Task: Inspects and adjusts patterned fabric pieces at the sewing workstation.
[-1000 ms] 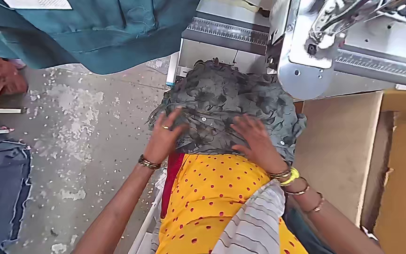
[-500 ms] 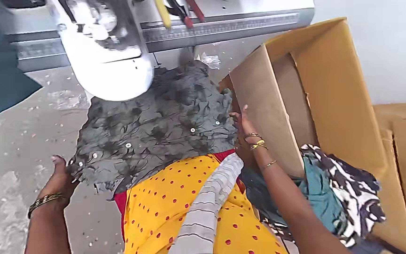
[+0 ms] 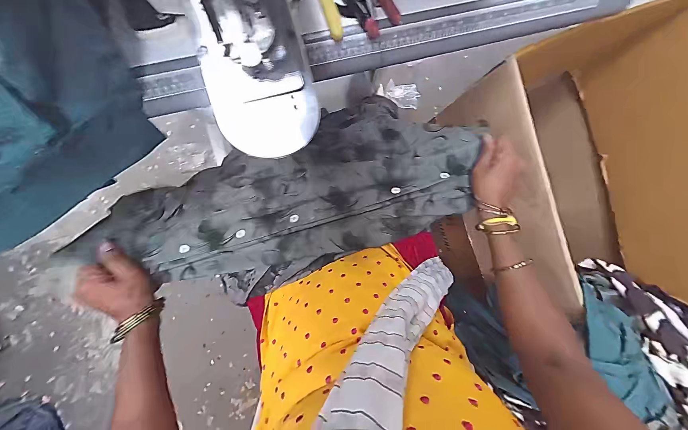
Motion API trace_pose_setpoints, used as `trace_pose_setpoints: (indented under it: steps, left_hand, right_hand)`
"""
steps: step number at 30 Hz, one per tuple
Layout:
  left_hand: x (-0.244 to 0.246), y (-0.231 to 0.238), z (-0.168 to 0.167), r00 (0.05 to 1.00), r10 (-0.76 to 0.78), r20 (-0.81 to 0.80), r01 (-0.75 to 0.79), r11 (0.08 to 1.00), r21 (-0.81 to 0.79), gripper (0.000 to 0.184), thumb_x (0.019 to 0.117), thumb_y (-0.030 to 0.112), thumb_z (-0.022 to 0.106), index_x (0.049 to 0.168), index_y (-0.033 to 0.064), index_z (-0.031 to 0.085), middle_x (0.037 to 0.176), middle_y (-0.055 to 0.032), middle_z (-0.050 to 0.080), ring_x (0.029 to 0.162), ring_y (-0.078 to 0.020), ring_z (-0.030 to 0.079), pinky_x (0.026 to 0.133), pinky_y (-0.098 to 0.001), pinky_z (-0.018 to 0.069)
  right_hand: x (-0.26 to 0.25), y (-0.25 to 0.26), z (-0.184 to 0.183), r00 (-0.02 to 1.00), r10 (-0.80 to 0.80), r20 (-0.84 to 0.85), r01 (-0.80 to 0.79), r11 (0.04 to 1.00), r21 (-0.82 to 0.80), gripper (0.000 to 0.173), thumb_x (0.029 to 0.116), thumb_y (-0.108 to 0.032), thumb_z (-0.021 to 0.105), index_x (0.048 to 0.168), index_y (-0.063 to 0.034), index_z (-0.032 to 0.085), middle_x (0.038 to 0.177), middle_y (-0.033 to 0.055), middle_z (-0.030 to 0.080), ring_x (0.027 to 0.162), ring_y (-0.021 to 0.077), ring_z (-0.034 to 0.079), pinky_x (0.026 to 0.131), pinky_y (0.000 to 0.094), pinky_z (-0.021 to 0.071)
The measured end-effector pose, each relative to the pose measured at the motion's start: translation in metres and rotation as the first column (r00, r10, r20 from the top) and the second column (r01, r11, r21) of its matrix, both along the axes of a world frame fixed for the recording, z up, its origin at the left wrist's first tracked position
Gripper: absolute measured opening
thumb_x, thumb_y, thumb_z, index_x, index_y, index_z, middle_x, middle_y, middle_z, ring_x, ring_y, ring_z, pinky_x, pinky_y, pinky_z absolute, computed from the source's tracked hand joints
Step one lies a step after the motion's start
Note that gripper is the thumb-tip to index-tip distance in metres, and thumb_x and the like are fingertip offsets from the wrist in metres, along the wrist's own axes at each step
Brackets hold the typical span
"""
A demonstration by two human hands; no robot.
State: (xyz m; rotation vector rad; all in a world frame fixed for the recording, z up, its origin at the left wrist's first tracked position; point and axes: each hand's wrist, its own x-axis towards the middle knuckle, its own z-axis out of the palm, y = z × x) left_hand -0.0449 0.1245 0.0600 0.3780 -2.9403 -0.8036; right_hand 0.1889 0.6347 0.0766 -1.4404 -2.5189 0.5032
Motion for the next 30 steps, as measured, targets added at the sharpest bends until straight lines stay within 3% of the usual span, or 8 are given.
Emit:
trace_pose_setpoints:
  steps: [3, 8, 10, 13, 17, 20, 23, 30]
  left_hand:
    - [0.006, 0.008, -0.016, 0.996, -0.031, 0.086, 0.039, 0.995, -0.091, 0.056, 0.1087, 0.039, 0.042, 0.11, -0.0117, 0.066, 0.099, -0.0272, 0.067, 0.097, -0.0311, 0.066, 0.093, -0.0485, 0.0472]
    - [-0.006, 0.013, -0.028, 0.981, -0.015, 0.195, 0.041, 0.991, -0.129, 0.057, 0.109, 0.041, 0.042, 0.1, -0.0117, 0.063, 0.096, -0.0275, 0.065, 0.097, -0.0352, 0.065, 0.092, -0.0531, 0.0443]
    - [-0.016, 0.009, -0.025, 0.98, 0.019, 0.197, 0.001, 0.995, -0.098, 0.057, 0.1085, 0.042, 0.043, 0.102, -0.0104, 0.064, 0.096, -0.0253, 0.065, 0.097, -0.0324, 0.064, 0.092, -0.0513, 0.0447]
    - [-0.016, -0.004, -0.024, 0.984, 0.04, 0.174, -0.037, 0.999, -0.021, 0.054, 0.1072, 0.043, 0.046, 0.097, -0.0082, 0.061, 0.086, -0.0173, 0.06, 0.084, -0.0231, 0.059, 0.084, -0.046, 0.0445]
    - [-0.018, 0.001, -0.023, 0.984, 0.052, 0.172, -0.056, 0.998, 0.019, 0.053, 0.1074, 0.043, 0.046, 0.099, -0.0069, 0.062, 0.086, -0.0145, 0.059, 0.083, -0.0192, 0.057, 0.084, -0.0426, 0.0448]
    - [-0.019, 0.002, -0.022, 0.982, 0.062, 0.179, -0.068, 0.997, 0.029, 0.055, 0.1075, 0.044, 0.046, 0.101, -0.0083, 0.062, 0.09, -0.0182, 0.062, 0.087, -0.023, 0.06, 0.086, -0.0456, 0.0452]
    - [-0.022, -0.01, -0.022, 0.982, 0.054, 0.183, -0.059, 0.998, 0.02, 0.056, 0.1076, 0.044, 0.046, 0.094, -0.0089, 0.059, 0.086, -0.0202, 0.06, 0.085, -0.0278, 0.059, 0.084, -0.0509, 0.0448]
    - [-0.024, -0.013, -0.05, 0.968, 0.048, 0.245, -0.054, 0.998, 0.019, 0.059, 0.1072, 0.047, 0.047, 0.101, -0.0089, 0.063, 0.094, -0.0286, 0.065, 0.095, -0.0407, 0.064, 0.088, -0.0617, 0.0451]
  right_hand:
    - [0.013, 0.006, -0.029, 0.988, -0.127, 0.091, 0.121, 0.99, 0.067, 0.059, 0.1115, -0.045, 0.028, 0.117, 0.0037, 0.061, 0.1, 0.0331, 0.067, 0.096, 0.054, 0.066, 0.079, 0.0706, 0.0481]
    - [0.017, -0.004, -0.061, 0.94, -0.096, 0.328, 0.157, 0.974, -0.165, 0.06, 0.1106, -0.047, 0.035, 0.125, 0.0041, 0.063, 0.113, 0.0372, 0.065, 0.11, 0.0577, 0.062, 0.088, 0.0734, 0.0446]
    - [0.017, 0.004, -0.061, 0.937, -0.011, 0.349, 0.085, 0.977, -0.197, 0.048, 0.1082, -0.037, 0.049, 0.13, 0.0047, 0.06, 0.122, 0.0366, 0.062, 0.115, 0.0568, 0.06, 0.094, 0.072, 0.0451]
    - [0.007, -0.018, -0.027, 0.966, 0.249, 0.066, -0.251, 0.968, 0.025, 0.035, 0.1072, -0.021, 0.048, 0.127, 0.0037, 0.063, 0.125, 0.029, 0.063, 0.121, 0.0467, 0.059, 0.103, 0.0595, 0.0461]
    - [-0.04, -0.112, 0.007, 0.575, 0.784, -0.234, -0.762, 0.617, 0.195, 0.024, 0.1019, -0.008, 0.055, 0.116, -0.0026, 0.074, 0.12, 0.0165, 0.072, 0.116, 0.0311, 0.068, 0.1, 0.0473, 0.0557]
    - [-0.052, -0.158, -0.017, 0.308, 0.945, -0.11, -0.95, 0.313, 0.025, 0.058, 0.1052, -0.047, 0.048, 0.145, -0.0068, 0.056, 0.154, 0.0102, 0.052, 0.147, 0.0265, 0.043, 0.121, 0.0574, 0.0302]
    - [-0.035, -0.151, -0.045, 0.415, 0.909, 0.039, -0.903, 0.417, -0.1, 0.088, 0.1017, -0.069, 0.03, 0.158, -0.0018, 0.037, 0.166, 0.0164, 0.031, 0.156, 0.0296, 0.025, 0.125, 0.0631, 0.0149]
    - [-0.008, -0.142, -0.052, 0.558, 0.817, 0.144, -0.828, 0.56, 0.03, 0.093, 0.1002, -0.074, 0.024, 0.159, -0.0023, 0.035, 0.166, 0.0169, 0.031, 0.156, 0.0289, 0.027, 0.122, 0.0686, 0.0119]
